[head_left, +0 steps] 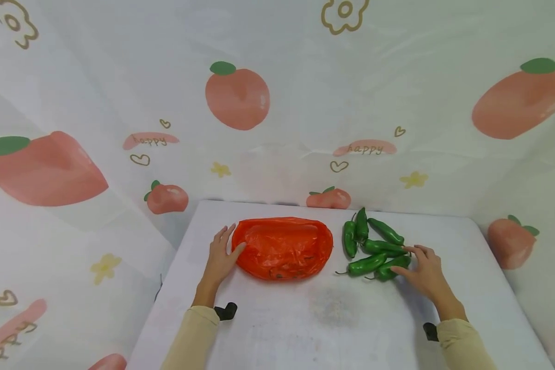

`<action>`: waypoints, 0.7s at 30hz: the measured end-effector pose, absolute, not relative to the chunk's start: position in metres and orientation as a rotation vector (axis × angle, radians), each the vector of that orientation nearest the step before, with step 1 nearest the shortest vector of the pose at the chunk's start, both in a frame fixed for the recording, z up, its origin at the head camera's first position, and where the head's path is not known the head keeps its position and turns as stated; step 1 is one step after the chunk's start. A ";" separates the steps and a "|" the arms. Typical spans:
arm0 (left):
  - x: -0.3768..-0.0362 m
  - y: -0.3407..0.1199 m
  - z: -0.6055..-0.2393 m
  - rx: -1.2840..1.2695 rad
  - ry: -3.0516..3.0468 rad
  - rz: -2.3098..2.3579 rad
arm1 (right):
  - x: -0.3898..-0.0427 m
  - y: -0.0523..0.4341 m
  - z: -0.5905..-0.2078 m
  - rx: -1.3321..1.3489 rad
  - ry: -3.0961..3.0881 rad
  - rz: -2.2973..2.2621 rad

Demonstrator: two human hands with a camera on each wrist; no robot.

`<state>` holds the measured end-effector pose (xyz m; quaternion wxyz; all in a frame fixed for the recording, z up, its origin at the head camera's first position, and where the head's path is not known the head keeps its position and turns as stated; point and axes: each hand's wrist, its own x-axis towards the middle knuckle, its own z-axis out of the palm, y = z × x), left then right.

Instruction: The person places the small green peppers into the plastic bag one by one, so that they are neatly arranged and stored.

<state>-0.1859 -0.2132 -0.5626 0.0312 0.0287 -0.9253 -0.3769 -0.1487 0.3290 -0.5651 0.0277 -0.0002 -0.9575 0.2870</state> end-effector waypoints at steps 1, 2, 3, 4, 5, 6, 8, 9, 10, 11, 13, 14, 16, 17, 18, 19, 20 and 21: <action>-0.186 -0.213 -0.564 0.084 -2.843 -1.189 | -0.148 0.331 -0.565 -0.011 -2.966 0.899; -0.187 -0.213 -0.565 0.082 -2.834 -1.220 | -0.147 0.332 -0.565 -0.018 -2.971 0.908; -0.187 -0.214 -0.566 0.084 -2.821 -1.260 | -0.147 0.333 -0.566 -0.024 -2.974 0.914; -0.187 -0.214 -0.568 0.091 -2.810 -1.295 | -0.146 0.334 -0.567 -0.026 -2.980 0.924; -0.187 -0.214 -0.569 0.101 -2.802 -1.326 | -0.146 0.335 -0.568 -0.021 -2.984 0.937; -0.187 -0.215 -0.571 0.113 -2.790 -1.361 | -0.146 0.335 -0.569 -0.018 -2.994 0.952; -0.187 -0.216 -0.573 0.132 -2.761 -1.435 | -0.147 0.335 -0.570 -0.009 -3.009 0.971; -0.187 -0.216 -0.575 0.143 -2.754 -1.461 | -0.147 0.335 -0.571 -0.007 -3.018 0.983; -0.187 -0.216 -0.576 0.156 -2.750 -1.481 | -0.147 0.335 -0.572 -0.005 -3.027 0.988; -0.187 -0.216 -0.577 0.176 -2.746 -1.498 | -0.147 0.335 -0.573 -0.005 -3.034 0.994; -0.188 -0.216 -0.578 0.217 -2.741 -1.533 | -0.148 0.335 -0.574 -0.006 -3.049 0.993; -0.188 -0.216 -0.579 0.238 -2.742 -1.548 | -0.148 0.335 -0.574 -0.008 -3.054 0.988; -0.189 -0.215 -0.580 0.272 -2.740 -1.587 | -0.148 0.335 -0.574 -0.014 -3.064 0.981; -0.190 -0.215 -0.580 0.291 -2.731 -1.615 | -0.148 0.335 -0.574 -0.016 -3.071 0.979; -0.190 -0.215 -0.581 0.307 -2.720 -1.645 | -0.147 0.335 -0.574 -0.014 -3.080 0.974; -0.191 -0.215 -0.582 0.319 -2.704 -1.675 | -0.147 0.335 -0.573 -0.015 -3.089 0.967; -0.191 -0.215 -0.583 0.327 -2.689 -1.702 | -0.147 0.335 -0.573 -0.015 -3.098 0.960; -0.191 -0.215 -0.584 0.330 -2.672 -1.728 | -0.146 0.336 -0.574 -0.011 -3.109 0.952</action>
